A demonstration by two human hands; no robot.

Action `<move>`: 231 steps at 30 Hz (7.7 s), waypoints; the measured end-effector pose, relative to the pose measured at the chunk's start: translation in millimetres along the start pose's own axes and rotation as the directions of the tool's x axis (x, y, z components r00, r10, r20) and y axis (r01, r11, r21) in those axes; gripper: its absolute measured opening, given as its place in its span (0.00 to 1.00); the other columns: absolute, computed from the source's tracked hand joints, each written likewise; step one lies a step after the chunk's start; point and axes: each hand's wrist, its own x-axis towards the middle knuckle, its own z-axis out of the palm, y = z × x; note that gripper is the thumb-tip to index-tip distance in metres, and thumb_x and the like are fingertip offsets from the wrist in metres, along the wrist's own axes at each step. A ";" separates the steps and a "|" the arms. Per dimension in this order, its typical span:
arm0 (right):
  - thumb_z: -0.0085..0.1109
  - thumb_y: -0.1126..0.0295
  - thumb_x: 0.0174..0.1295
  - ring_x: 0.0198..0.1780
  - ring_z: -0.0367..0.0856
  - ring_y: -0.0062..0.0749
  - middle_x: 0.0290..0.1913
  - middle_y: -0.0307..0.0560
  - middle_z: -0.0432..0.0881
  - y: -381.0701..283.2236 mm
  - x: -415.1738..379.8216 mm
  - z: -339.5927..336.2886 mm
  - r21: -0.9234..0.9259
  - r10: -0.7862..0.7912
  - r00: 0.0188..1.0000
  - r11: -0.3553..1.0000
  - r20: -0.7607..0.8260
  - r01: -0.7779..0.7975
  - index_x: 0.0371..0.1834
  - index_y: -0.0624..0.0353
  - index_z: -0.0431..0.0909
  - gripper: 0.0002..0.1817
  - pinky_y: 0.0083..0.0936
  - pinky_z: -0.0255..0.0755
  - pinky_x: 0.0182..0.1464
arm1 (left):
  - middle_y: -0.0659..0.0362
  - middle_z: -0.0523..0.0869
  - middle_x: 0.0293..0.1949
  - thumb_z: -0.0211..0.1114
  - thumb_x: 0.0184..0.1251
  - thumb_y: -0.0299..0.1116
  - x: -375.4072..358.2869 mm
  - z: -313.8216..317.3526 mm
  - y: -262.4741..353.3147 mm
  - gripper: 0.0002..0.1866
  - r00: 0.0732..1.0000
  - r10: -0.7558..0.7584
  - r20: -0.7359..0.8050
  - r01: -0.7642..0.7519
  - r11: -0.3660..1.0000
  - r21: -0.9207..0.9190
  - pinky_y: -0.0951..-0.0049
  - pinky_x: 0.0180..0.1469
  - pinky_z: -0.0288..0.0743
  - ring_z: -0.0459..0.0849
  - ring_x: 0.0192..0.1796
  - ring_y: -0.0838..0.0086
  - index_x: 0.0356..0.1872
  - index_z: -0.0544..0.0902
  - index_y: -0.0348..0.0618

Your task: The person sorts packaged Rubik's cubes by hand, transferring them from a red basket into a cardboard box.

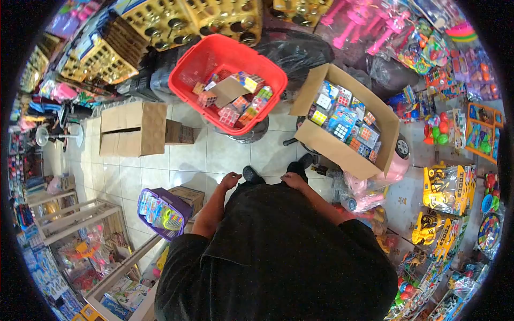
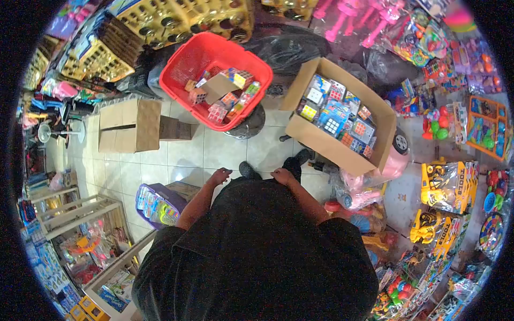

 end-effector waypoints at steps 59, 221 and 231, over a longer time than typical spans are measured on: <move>0.65 0.61 0.50 0.50 0.80 0.46 0.47 0.49 0.82 -347.6 85.6 -117.5 -0.339 -0.251 0.957 0.921 -0.143 0.191 0.54 0.50 0.76 0.25 0.39 0.74 0.49 | 0.44 0.81 0.47 0.74 0.46 0.46 52.1 -221.3 294.0 0.33 0.785 0.392 0.479 -0.619 0.508 0.599 0.59 0.55 0.72 0.79 0.52 0.51 0.52 0.75 0.39; 0.55 0.61 0.63 0.68 0.62 0.35 0.68 0.46 0.60 -277.8 -174.9 -13.5 0.572 0.110 0.580 -0.094 -0.807 0.815 0.76 0.50 0.43 0.41 0.39 0.56 0.68 | 0.46 0.59 0.68 0.56 0.68 0.54 -120.6 -41.7 305.7 0.43 0.685 0.511 0.519 -0.507 0.846 -0.163 0.64 0.56 0.69 0.66 0.65 0.62 0.72 0.46 0.39; 0.49 0.55 0.68 0.66 0.63 0.32 0.66 0.40 0.64 -205.6 -188.4 -27.2 0.659 0.144 0.681 -0.174 -0.718 0.731 0.73 0.46 0.49 0.33 0.43 0.58 0.64 | 0.46 0.71 0.58 0.55 0.67 0.58 -108.1 22.0 332.9 0.45 0.644 0.405 0.649 -0.539 0.843 0.009 0.66 0.55 0.68 0.72 0.59 0.64 0.70 0.45 0.37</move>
